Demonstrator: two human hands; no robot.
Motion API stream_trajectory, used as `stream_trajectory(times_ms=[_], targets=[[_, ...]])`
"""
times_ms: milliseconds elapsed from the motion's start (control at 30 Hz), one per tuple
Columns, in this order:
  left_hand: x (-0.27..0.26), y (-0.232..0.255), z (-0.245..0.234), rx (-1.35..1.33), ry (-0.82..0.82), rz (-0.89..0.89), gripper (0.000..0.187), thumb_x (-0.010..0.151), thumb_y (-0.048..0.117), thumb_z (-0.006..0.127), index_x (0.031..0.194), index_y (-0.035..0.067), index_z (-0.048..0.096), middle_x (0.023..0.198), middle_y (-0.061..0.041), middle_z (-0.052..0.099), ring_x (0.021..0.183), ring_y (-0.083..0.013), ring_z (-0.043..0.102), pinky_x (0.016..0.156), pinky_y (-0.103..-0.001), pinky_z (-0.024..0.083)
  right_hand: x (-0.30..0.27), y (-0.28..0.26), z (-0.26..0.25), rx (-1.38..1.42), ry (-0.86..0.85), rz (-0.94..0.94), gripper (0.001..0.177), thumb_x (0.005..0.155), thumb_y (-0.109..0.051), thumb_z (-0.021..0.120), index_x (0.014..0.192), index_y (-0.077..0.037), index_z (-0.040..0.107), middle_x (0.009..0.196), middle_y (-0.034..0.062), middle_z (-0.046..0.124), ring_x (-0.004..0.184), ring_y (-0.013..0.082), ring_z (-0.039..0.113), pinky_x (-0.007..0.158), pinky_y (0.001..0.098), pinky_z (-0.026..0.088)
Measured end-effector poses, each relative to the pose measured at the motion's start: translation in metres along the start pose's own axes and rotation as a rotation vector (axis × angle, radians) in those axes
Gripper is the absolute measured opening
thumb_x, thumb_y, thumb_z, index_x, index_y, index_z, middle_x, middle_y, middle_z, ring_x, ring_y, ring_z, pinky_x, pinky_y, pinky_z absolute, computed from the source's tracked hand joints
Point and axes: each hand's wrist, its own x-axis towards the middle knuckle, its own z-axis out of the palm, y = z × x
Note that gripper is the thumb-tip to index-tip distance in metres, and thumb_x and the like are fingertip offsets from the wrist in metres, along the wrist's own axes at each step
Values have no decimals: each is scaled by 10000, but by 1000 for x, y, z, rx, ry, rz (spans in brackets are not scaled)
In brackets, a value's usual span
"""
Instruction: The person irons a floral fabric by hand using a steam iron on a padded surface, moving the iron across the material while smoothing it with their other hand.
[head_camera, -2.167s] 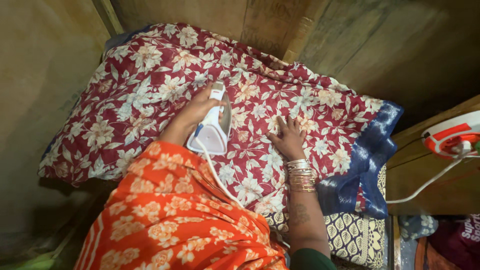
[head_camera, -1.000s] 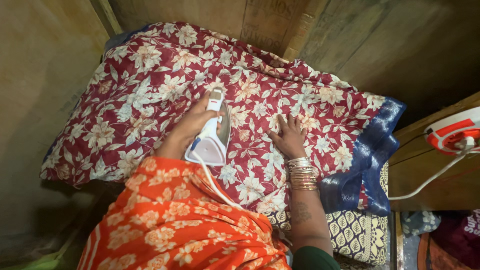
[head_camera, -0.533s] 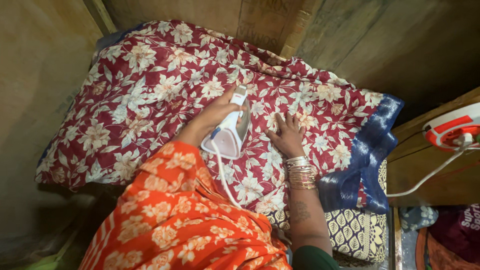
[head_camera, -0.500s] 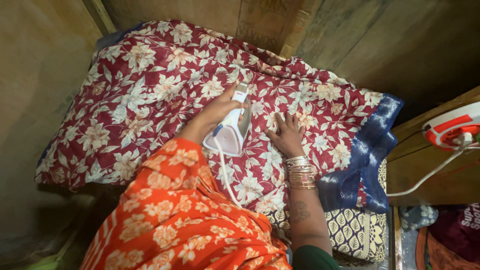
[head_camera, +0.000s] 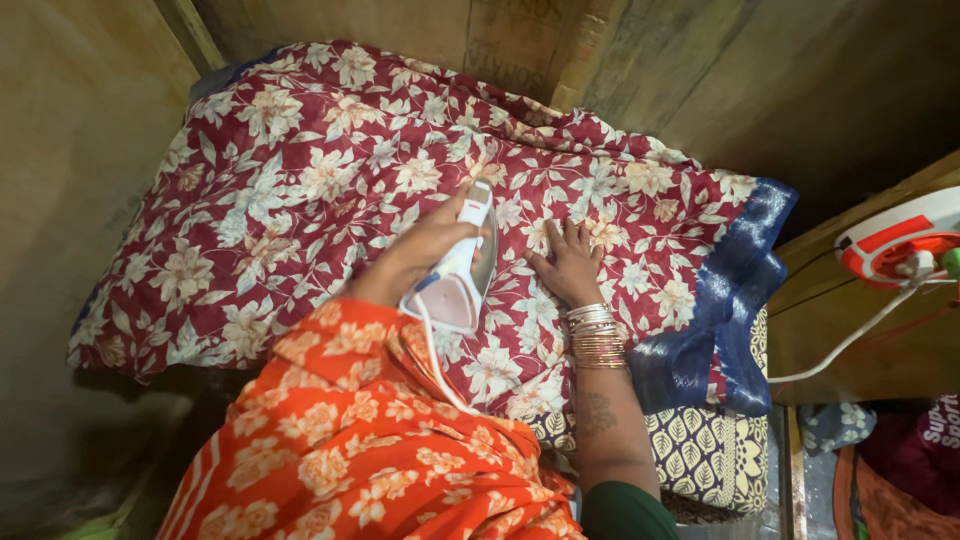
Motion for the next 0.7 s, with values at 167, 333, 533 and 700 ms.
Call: stream_trajectory(times_ms=[167,333,533,700], targets=[[-31,-5,14,-129,-182,-73,911,893,18,589,1644,213,112,1084,-131,700,651,-151,655,531,-312,595,4,5,5,-6,-4,22,807,896,-580,604,1565,-174,410,1650,206,287,1547,430,152,1195,678,41],[-9,-13,30,-98,-249,-10,910,907,30,642,1659,175,150,1006,-86,643,644,-135,636,528,-307,575,4,12,0,-2,17,161,818,899,-567,582,1569,-148,369,1657,183,264,1549,415,140,1187,693,29],[49,-20,40,-74,-261,39,911,910,45,612,1668,163,121,1029,-79,680,653,-140,652,548,-303,583,7,22,-2,-36,53,196,778,911,-532,575,1555,-133,397,1649,184,289,1538,437,147,1179,713,59],[74,-19,51,-99,-185,36,901,911,53,590,1653,171,92,1009,-98,672,643,-162,662,527,-321,580,6,21,-8,-16,41,188,739,910,-514,569,1544,-163,424,1642,175,301,1534,428,161,1187,708,70]])
